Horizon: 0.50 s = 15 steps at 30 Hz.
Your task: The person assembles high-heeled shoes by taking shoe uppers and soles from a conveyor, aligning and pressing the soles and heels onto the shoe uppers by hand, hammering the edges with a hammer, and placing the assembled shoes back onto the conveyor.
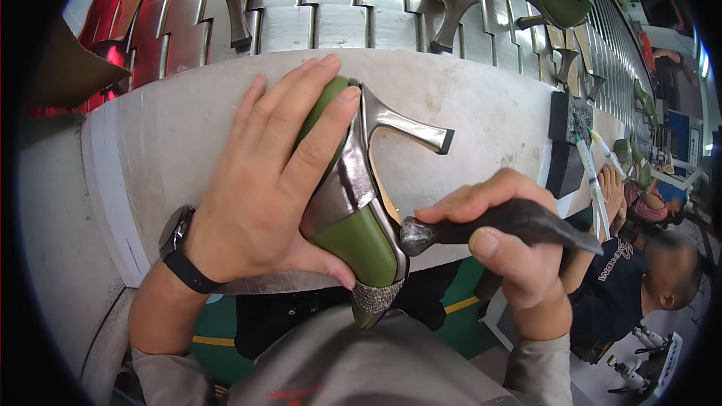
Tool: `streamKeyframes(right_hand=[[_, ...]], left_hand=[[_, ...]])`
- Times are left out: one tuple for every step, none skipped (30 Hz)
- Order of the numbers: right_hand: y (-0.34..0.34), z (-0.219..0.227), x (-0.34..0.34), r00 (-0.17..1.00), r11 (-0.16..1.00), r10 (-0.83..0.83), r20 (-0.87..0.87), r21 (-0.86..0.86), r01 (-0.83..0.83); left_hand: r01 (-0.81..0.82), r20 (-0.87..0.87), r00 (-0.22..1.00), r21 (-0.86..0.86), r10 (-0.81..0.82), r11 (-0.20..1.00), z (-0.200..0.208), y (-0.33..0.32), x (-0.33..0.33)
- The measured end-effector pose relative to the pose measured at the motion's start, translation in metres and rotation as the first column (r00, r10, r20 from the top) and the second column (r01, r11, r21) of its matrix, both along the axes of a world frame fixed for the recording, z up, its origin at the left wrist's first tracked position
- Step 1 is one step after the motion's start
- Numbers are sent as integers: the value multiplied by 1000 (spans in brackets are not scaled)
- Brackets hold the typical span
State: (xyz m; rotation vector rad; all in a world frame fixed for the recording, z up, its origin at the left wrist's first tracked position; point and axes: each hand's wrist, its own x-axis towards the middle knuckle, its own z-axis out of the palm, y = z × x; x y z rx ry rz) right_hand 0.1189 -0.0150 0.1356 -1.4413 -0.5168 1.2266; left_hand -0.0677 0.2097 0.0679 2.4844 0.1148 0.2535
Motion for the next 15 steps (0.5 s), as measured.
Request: streamKeyframes(right_hand=[[10,-2,8,999,999,45,-15,-20,-45],[21,1,16,992,990,120,32,-74,-118],[30,3,16,994,990,107,19,-92,-105],[37,4,18,989,986,139,57,-103,-133],[41,5,18,981,981,169,95,-113,-158],[43,4,7,1000,996,12,25,-84,-10],[42,-1,-9,988,987,-148,-52,-65,145],[39,-6,-21,974,975,-223,-49,12,223],[36,-13,-27,978,976,-197,73,111,189],[41,-12,-26,973,986,-142,184,109,123],[46,-11,-24,952,993,-86,293,99,60],[46,-11,-24,934,971,-183,307,202,124],[46,-15,-24,909,937,-277,313,299,182],[40,-20,-15,898,902,-310,311,393,175],[38,-24,-12,889,865,-375,264,443,233]], left_hand=[[9,0,1000,-6,-9,1000,-2,1,0],[18,2,1000,-9,-18,1000,-1,2,-1],[14,0,1000,-9,-14,1000,0,2,0],[11,1,1000,-9,-11,1000,1,1,0],[9,2,1000,-7,-9,1000,2,1,1],[9,0,1000,-1,-9,1000,2,2,1],[10,9,1000,-4,-10,1000,0,2,2],[14,19,1000,-7,-14,1000,2,1,2],[24,17,1000,3,-24,1000,3,1,2],[22,26,999,1,-22,1000,1,3,2],[21,36,999,-2,-21,1000,1,4,1],[31,34,999,13,-31,999,1,6,0],[25,44,999,-6,-25,1000,0,6,0],[17,55,998,-28,-16,999,0,7,-1],[21,55,998,-21,-20,1000,1,8,-2]])
